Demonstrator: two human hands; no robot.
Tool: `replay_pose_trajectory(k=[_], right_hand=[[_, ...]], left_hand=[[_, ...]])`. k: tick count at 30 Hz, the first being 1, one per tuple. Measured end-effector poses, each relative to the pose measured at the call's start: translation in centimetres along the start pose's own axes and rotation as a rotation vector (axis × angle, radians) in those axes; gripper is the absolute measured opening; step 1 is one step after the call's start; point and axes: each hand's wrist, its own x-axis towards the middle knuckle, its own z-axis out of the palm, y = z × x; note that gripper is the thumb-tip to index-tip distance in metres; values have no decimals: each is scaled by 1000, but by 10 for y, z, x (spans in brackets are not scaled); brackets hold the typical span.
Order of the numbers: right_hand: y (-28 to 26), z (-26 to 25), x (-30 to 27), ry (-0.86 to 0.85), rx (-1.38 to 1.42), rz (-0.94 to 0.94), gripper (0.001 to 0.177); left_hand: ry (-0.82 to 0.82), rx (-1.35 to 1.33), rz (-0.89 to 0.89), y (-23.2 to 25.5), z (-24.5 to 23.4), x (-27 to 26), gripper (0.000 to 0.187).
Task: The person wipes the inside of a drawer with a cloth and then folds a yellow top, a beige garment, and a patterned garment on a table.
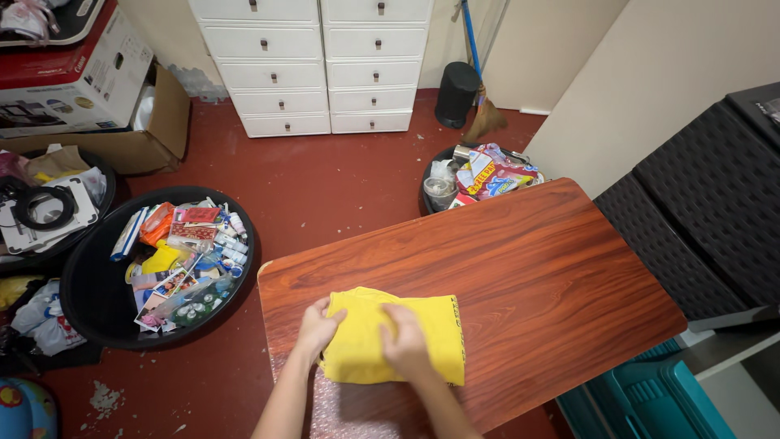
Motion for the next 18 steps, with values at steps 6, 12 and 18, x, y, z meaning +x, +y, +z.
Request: replay_pose_trajectory(k=[6,12,18], right_hand=[[48,-49,-14,-196,-592,224,51],[33,-54,-27,-158,-684,177,57],[29,-55,-24,-145,-680,213,62]], left_hand=[[264,492,268,32,9,-10,35],[348,814,204,61,28,-25,27],[283,1116,145,46,23,-11,28]])
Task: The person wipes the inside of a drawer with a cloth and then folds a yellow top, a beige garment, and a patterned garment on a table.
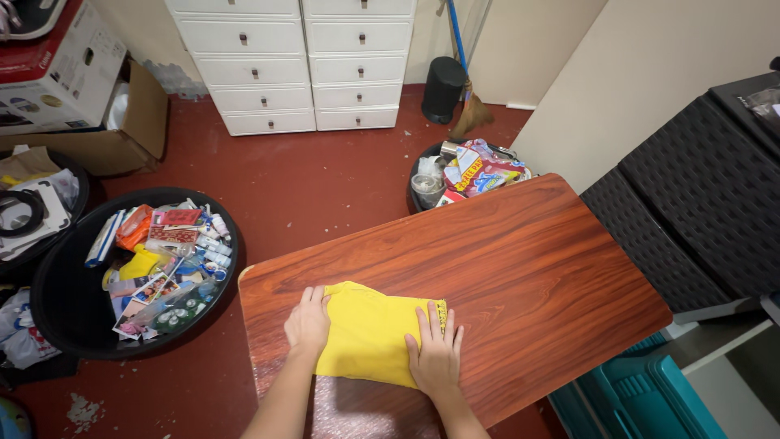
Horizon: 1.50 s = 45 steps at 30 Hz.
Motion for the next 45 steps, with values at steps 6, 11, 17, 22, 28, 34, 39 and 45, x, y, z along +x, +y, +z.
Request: replay_pose_trajectory(k=[6,11,17,22,28,34,39,45], right_hand=[[-2,-3,6,-58,153,578,99],[23,4,13,-244,452,818,69],[23,-40,56,-334,1122,465,29],[-4,-134,96,-158,732,-46,35],[38,-231,106,25,859,-203,110],[69,-139,83,-20,1199,16,124],[86,-56,34,250,673,-434,35],[82,-47,-18,-582,1302,658,30]], left_hand=[[281,-13,117,2,-2,1,51],[225,-146,454,27,-25,5,66],[-327,-355,866,99,-67,14,78],[-554,-456,932,146,-77,24,49],[-539,-1087,822,169,-88,28,33],[-944,-1602,230,173,-77,14,32],[-861,-1191,355,105,-11,-24,38],[-1233,-1544,-257,41,44,-59,36]])
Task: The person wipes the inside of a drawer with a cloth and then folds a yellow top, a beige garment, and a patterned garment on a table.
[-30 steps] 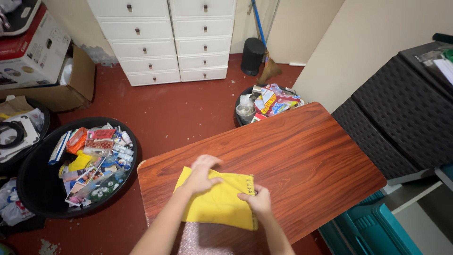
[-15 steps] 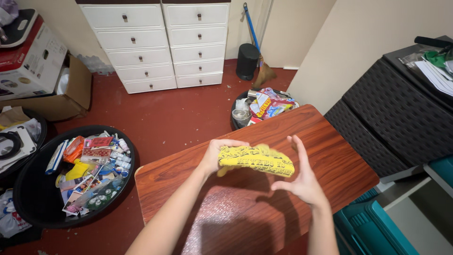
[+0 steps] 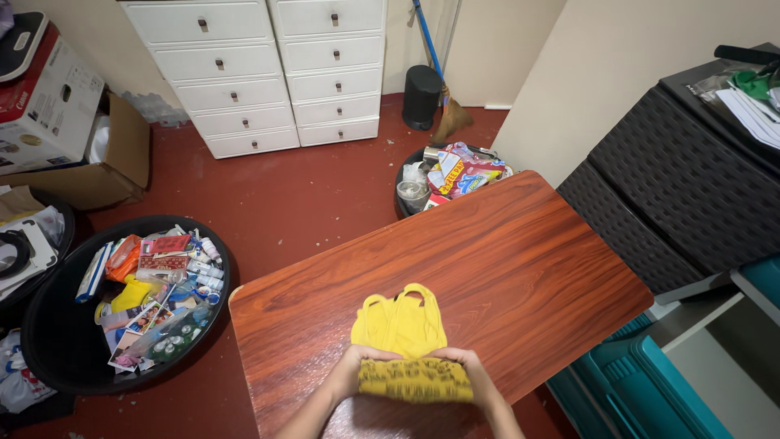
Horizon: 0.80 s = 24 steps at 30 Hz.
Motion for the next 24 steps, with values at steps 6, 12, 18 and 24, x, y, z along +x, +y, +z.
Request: replay_pose_trajectory(k=[6,12,18,24], right_hand=[[56,-4,48,160,-122,-134,27],[70,18,92,510,-209,-188,34],[27,47,70,767,-438,-116,42],[-5,53,55,790,-543,-200,48]], left_hand=[[475,632,505,-23,-23,17,34],[970,798,727,-34,-2,31,37],[1312,1068,419,-24,52,20,51],[929,2018,777,-21,62,5,55]])
